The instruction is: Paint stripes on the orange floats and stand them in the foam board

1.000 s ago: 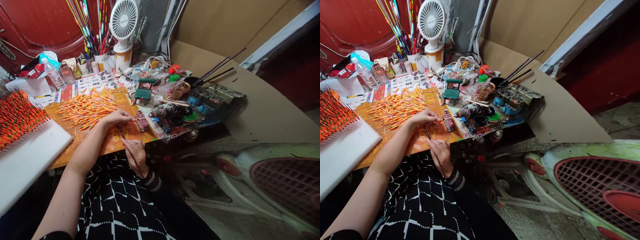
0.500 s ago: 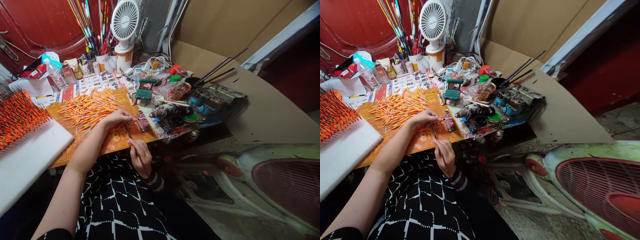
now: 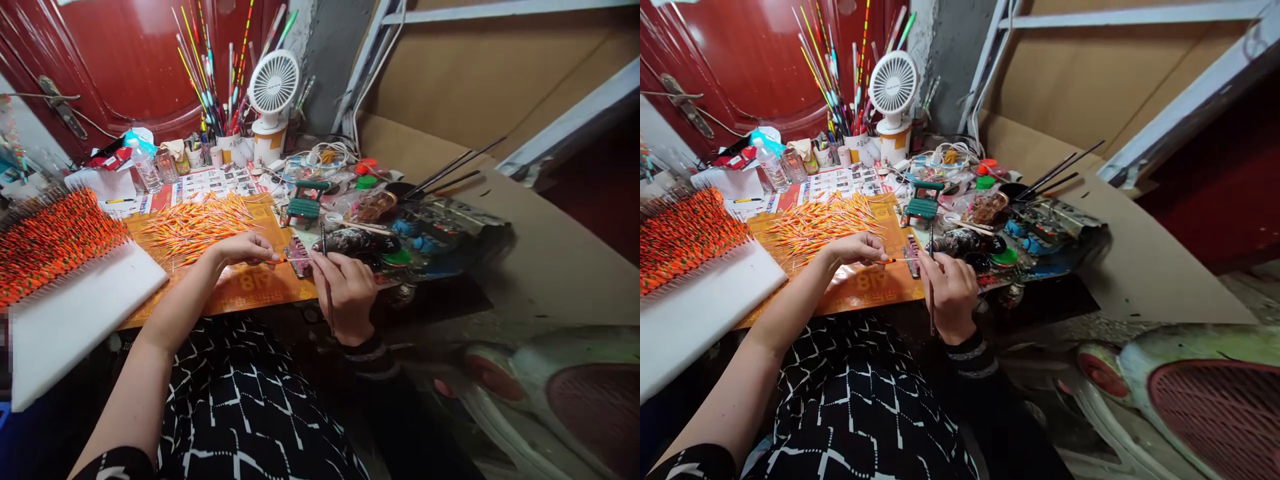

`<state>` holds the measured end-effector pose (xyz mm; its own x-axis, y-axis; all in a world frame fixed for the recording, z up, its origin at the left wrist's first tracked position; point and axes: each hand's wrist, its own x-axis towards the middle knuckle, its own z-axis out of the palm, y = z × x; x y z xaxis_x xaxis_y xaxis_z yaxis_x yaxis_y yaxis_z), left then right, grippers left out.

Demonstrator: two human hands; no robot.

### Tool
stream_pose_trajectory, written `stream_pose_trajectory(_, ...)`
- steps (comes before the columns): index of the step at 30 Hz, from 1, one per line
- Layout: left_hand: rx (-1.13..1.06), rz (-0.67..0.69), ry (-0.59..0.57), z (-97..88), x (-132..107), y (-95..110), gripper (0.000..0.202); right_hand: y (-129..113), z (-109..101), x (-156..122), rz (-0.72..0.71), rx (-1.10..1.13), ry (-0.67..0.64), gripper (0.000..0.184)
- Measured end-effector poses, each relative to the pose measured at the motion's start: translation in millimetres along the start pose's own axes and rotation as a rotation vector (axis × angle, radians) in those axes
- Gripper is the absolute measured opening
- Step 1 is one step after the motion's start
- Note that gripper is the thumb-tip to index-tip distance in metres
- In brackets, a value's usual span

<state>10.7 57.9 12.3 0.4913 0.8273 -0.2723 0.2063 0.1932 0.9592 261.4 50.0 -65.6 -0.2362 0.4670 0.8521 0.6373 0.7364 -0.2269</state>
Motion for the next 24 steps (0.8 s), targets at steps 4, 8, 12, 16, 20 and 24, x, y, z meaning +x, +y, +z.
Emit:
stream_pose_trajectory(4, -0.105, -0.011, 0.068, 13.6, -44, -5, 0.046, -22, 1, 1, -0.104, 0.128, -0.053, 0.022)
stream_pose_trajectory(8, -0.256, 0.032, 0.323, 35.2, -91, -27, 0.053, -67, 9, -4, -0.036, 0.445, -0.098, 0.021)
stream_pose_trajectory(12, -0.210, 0.198, 0.656, 61.7, -121, -55, 0.048, -115, 21, -7, 0.110, 0.715, -0.106, 0.014)
stream_pose_trajectory(16, -0.178, 0.234, 0.826, 82.5, -144, -74, 0.044, -151, 29, -13, 0.159, 0.876, -0.155, 0.011)
stream_pose_trajectory(20, -0.120, 0.228, 0.903, 92.2, -171, -87, 0.046, -172, 34, -23, 0.115, 0.977, -0.234, 0.014)
stream_pose_trajectory(24, 0.121, 0.159, 1.059, 76.5, -213, -92, 0.034, -174, 39, -31, 0.065, 0.980, -0.287, 0.022)
